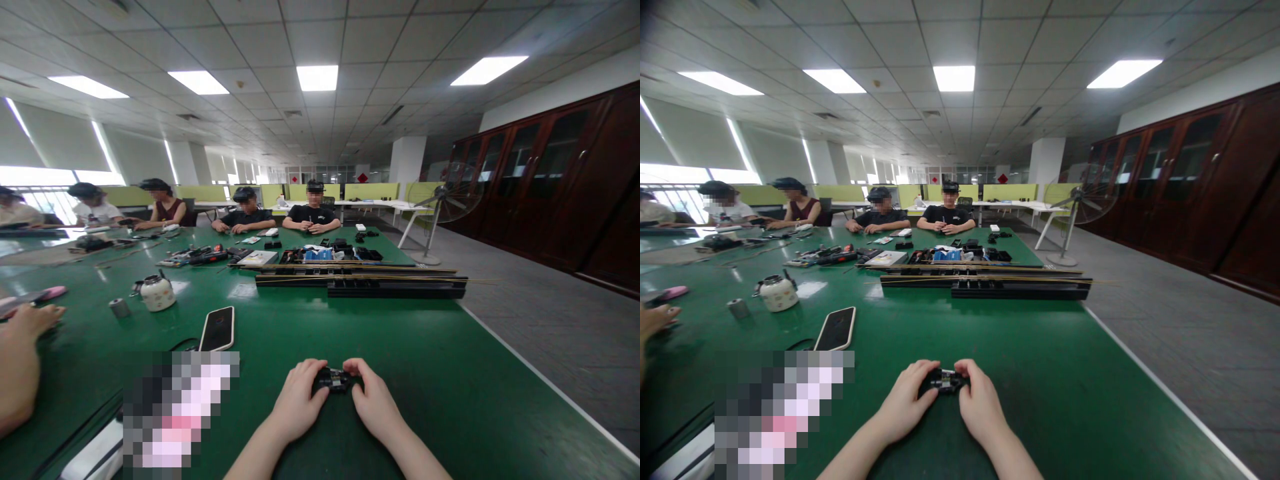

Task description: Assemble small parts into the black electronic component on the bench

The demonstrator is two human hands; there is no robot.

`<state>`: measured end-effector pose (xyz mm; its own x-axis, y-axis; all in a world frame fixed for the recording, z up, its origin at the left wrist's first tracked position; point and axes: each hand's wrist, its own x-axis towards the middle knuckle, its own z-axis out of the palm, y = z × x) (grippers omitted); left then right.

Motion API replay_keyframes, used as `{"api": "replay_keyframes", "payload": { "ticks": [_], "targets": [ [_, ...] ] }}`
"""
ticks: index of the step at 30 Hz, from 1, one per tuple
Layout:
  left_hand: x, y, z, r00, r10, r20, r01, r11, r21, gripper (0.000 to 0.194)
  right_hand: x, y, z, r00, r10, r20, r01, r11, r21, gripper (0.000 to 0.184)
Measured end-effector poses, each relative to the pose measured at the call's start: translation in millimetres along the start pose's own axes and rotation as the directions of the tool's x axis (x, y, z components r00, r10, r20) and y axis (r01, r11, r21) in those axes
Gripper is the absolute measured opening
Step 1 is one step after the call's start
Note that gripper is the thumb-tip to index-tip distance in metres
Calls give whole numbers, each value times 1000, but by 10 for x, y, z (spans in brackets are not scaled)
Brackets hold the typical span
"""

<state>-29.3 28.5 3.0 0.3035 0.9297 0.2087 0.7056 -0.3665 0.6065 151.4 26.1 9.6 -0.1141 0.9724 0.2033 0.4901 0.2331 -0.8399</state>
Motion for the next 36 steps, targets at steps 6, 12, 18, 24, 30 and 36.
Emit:
{"api": "replay_keyframes", "payload": {
  "ticks": [6,12,18,24,30,36],
  "targets": [
    [-7,14,-11,1000,0,5,0,1000,-2,41,9,21,5,1000,9,4,-9,1000,-5,37],
    [-2,13,-9,1000,0,-3,0,1000,1,42,4,13,4,1000,5,6,-5,1000,-3,37],
    [3,15,-10,1000,1,1,-1,1000,11,40,4,22,11,1000,-3,-7,3,1000,5,38],
    [-7,18,-9,1000,13,-11,-13,1000,-5,37,8,42,17,1000,2,-18,-2,1000,19,39],
    [-16,35,-24,1000,4,-4,-4,1000,-2,38,14,75,23,999,21,-33,-20,1000,20,42],
    [-9,7,-10,1000,-13,-3,13,1000,-8,45,14,86,31,997,52,-57,-50,998,47,44]
  ]
}}
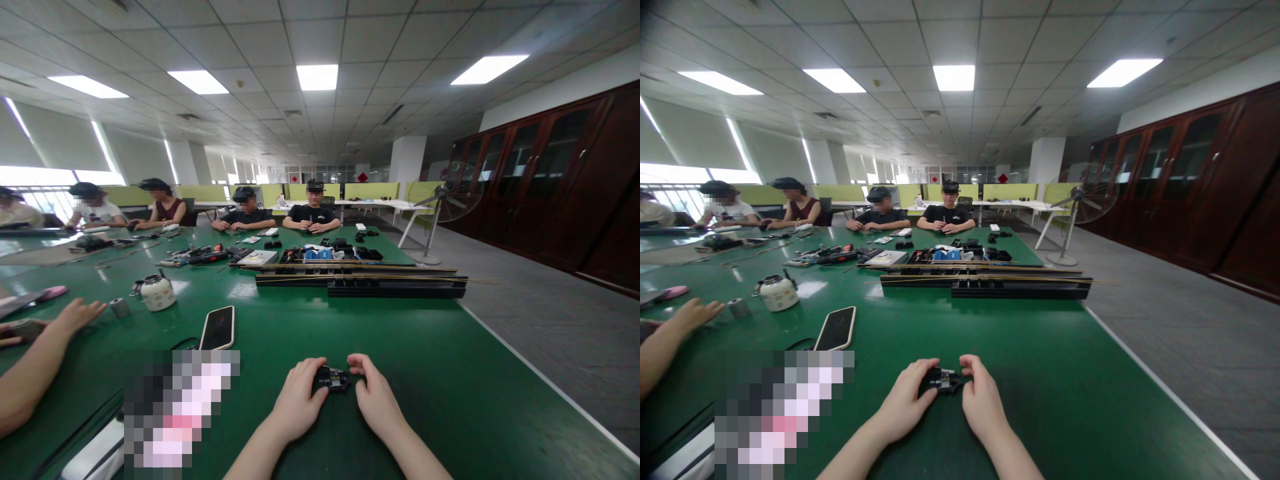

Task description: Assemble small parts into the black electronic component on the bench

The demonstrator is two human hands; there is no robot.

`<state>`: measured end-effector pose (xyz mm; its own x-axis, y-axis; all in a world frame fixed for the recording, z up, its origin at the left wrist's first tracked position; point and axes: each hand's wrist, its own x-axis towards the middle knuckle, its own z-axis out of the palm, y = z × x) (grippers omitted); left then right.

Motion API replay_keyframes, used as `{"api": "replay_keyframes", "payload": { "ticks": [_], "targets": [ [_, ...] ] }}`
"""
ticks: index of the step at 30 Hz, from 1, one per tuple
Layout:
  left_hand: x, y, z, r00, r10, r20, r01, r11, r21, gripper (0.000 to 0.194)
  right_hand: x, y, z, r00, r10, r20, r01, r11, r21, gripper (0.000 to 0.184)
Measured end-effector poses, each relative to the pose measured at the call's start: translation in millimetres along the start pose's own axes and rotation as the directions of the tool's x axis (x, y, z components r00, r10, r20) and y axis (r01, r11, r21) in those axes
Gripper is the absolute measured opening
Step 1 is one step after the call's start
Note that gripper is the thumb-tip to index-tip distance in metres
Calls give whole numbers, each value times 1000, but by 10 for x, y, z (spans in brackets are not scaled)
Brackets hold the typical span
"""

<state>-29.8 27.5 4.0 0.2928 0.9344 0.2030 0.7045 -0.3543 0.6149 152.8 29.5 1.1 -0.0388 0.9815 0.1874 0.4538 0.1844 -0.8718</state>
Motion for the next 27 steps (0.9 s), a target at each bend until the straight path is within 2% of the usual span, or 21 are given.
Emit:
{"api": "replay_keyframes", "payload": {
  "ticks": [10,17,22,27],
  "targets": [
    [0,17,-7,1000,-13,18,13,1000,16,42,36,68,17,994,24,-108,-12,994,108,39],
    [-3,7,-3,1000,16,0,-16,1000,-8,43,21,48,4,983,-15,-182,30,996,78,35],
    [-3,3,0,1000,28,-6,-28,999,-21,42,-7,-55,-26,987,-100,-122,99,995,-15,29],
    [1,-49,35,998,56,-29,-56,998,-25,44,-43,-125,-26,989,-142,41,146,981,-131,24]
  ]
}}
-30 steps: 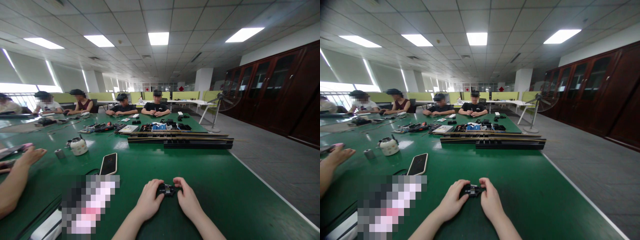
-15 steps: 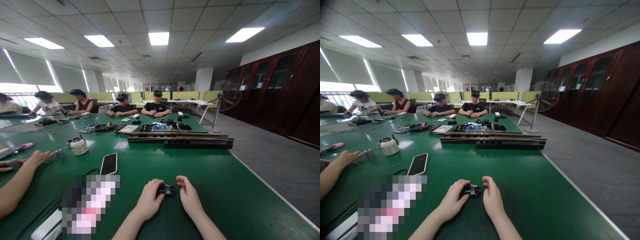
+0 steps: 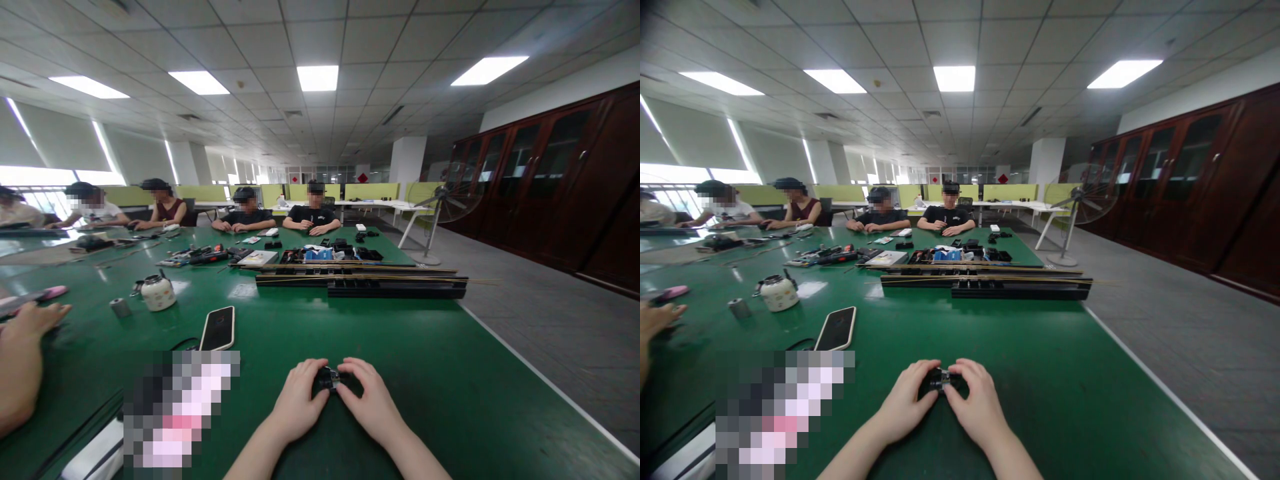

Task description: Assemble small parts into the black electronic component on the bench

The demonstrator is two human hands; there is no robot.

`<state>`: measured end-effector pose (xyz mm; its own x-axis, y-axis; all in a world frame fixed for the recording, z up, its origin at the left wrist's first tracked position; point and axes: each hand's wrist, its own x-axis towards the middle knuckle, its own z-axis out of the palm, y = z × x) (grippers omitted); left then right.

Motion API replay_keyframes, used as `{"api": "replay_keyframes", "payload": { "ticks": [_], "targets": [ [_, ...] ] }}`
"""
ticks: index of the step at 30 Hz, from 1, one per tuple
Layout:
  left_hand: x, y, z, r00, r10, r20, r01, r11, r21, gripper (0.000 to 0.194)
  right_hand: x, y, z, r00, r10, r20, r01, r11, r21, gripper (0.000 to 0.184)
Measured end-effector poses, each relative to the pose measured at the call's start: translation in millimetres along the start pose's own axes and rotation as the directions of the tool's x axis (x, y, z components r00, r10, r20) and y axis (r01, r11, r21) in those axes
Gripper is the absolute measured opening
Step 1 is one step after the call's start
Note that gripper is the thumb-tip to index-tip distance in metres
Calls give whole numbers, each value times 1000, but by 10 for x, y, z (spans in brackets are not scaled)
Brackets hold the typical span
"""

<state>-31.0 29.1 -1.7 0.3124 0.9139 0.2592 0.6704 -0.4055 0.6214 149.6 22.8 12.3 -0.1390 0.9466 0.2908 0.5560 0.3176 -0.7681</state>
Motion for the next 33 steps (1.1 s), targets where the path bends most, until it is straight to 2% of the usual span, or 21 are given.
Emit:
{"api": "replay_keyframes", "payload": {
  "ticks": [4,8,15,19,28,33],
  "targets": [
    [1,-30,24,1000,-7,-14,7,1000,-11,48,-12,-27,-6,996,0,84,6,997,-80,23],
    [4,-34,32,1000,-8,-14,8,1000,-5,48,-7,-23,-10,996,-5,92,14,995,-94,18],
    [9,-6,11,1000,-3,5,3,1000,15,37,-19,-9,-8,992,-23,122,35,995,-97,17],
    [8,-3,7,1000,-14,11,13,999,31,37,-6,12,-9,995,-17,99,22,999,-47,17],
    [6,42,-23,999,-29,20,29,999,26,39,36,69,2,994,113,9,-113,986,125,19],
    [4,64,-35,999,-34,23,34,999,20,40,46,115,18,993,117,-9,-112,971,211,18]
  ]
}}
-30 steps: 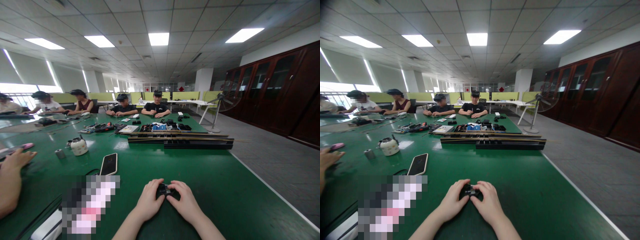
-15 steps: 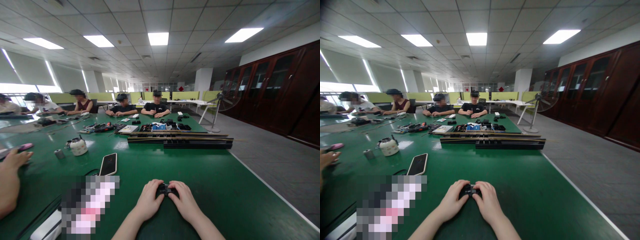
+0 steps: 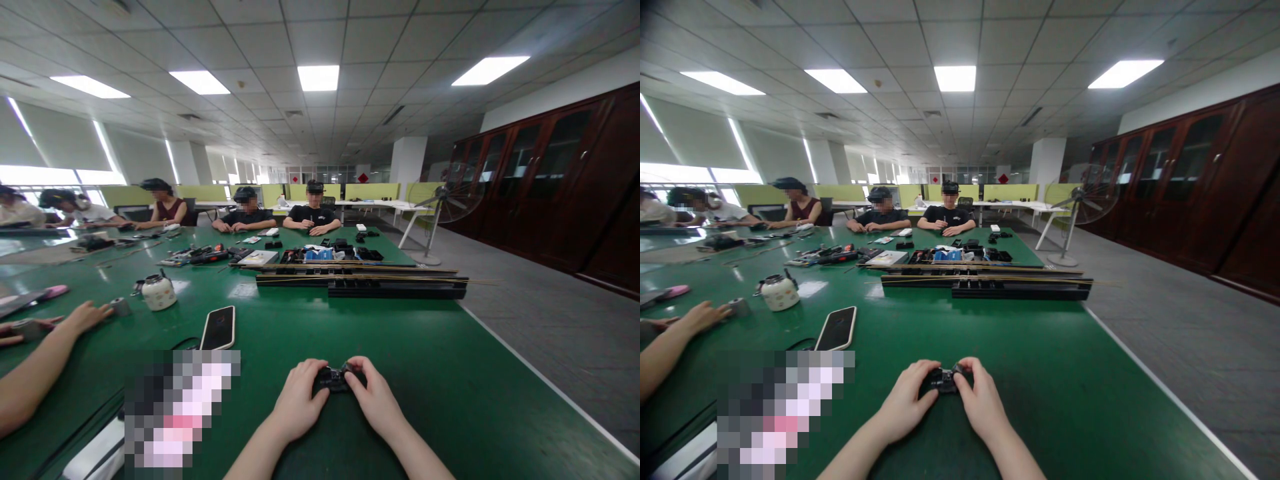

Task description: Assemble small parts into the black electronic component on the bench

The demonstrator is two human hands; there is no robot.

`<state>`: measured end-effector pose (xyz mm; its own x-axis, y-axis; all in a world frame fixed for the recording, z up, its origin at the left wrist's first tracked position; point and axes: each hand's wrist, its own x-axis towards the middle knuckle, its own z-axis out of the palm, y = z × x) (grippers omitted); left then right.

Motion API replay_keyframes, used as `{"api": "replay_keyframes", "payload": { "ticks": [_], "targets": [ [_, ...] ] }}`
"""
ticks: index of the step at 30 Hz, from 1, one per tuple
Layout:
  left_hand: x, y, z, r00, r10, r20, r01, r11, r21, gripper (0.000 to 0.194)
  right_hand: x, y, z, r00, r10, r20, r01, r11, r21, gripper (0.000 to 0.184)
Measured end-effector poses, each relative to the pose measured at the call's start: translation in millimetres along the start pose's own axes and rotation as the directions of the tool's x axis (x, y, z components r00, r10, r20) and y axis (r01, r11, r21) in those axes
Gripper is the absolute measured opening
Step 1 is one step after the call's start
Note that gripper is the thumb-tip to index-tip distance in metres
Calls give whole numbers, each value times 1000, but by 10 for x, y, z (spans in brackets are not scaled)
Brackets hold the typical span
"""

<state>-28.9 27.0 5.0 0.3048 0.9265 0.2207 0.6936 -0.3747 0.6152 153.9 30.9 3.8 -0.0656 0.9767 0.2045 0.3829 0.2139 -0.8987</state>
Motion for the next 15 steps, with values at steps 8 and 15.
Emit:
{"api": "replay_keyframes", "payload": {
  "ticks": [8,15],
  "targets": [
    [0,-26,16,1000,0,-2,0,1000,3,41,38,101,27,998,25,-63,-19,995,99,22],
    [-5,0,-5,1000,4,-6,-4,1000,-8,40,42,97,10,993,51,-107,-35,989,144,30]
  ]
}}
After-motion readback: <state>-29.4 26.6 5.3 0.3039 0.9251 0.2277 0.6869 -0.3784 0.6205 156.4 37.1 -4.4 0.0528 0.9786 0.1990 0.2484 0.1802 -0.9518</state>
